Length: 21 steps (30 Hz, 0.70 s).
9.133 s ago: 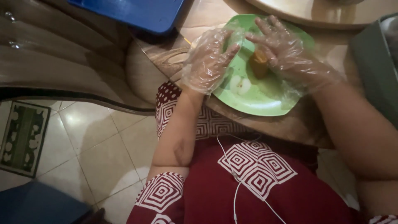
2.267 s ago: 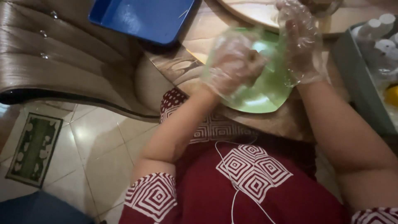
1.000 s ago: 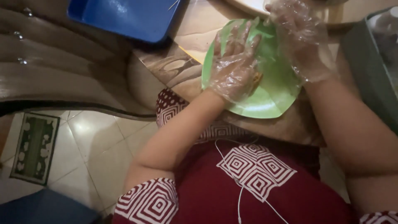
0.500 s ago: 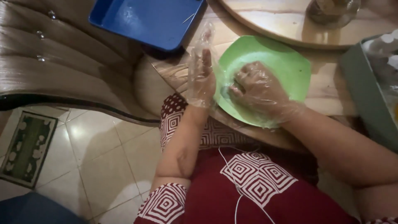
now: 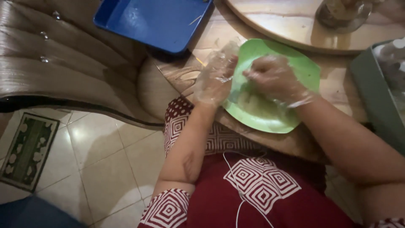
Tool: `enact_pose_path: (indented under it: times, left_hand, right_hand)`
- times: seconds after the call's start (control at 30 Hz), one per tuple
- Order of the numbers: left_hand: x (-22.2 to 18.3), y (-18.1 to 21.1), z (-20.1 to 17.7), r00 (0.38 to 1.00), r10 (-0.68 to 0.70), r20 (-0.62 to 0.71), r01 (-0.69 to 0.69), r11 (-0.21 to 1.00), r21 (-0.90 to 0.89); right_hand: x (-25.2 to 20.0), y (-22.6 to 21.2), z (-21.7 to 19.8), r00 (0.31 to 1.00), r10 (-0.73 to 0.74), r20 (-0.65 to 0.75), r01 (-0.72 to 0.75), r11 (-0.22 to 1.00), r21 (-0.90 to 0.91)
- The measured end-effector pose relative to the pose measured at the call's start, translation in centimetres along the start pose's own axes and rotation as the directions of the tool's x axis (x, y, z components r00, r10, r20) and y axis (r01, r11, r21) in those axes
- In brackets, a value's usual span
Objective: Kneading a small ball of dough on a green plate using both hands.
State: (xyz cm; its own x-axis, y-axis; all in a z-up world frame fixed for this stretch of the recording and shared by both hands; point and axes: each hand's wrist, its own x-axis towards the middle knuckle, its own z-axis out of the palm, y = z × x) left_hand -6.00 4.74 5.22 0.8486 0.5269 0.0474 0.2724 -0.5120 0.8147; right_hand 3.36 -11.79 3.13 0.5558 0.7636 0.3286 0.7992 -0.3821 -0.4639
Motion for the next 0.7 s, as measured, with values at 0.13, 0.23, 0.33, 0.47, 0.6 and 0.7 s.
enact_pose_path:
  times: [0.13, 0.23, 0.33, 0.47, 0.6, 0.7]
  left_hand:
    - [-0.3, -1.2, 1.5, 0.988, -0.105, -0.116, 0.106, 0.994, 0.0]
    - [-0.3, -1.8, 2.2, 0.968, -0.165, -0.19, 0.169, 0.986, 0.005]
    - [1.6, -6.3, 5.0, 0.96, 0.085, -0.267, -0.025, 0.975, 0.221]
    - [4.5, -15.5, 9.6, 0.397, 0.908, 0.136, -0.565, 0.126, 0.815]
    - [0.8, -3.4, 3.2, 0.997, 0.05, -0.058, -0.052, 0.998, -0.026]
    - [-0.1, -0.7, 1.4, 0.998, 0.058, 0.0, -0.058, 0.997, -0.057]
  right_hand:
    - [0.3, -2.4, -4.0, 0.976, 0.173, 0.135, -0.219, 0.732, 0.645]
    - [0.7, -3.4, -6.0, 0.972, 0.063, 0.226, -0.179, 0.819, 0.545]
    - [0.6, -3.0, -6.9, 0.952, 0.006, 0.307, -0.146, 0.888, 0.435]
    - [0.8, -1.1, -6.0, 0.889, 0.028, 0.457, -0.08, 0.992, 0.096]
    - [1.2, -2.1, -5.9, 0.801, 0.235, 0.55, -0.259, 0.965, -0.036]
    - [1.0, -2.8, -6.0, 0.756, 0.322, 0.57, -0.329, 0.94, -0.095]
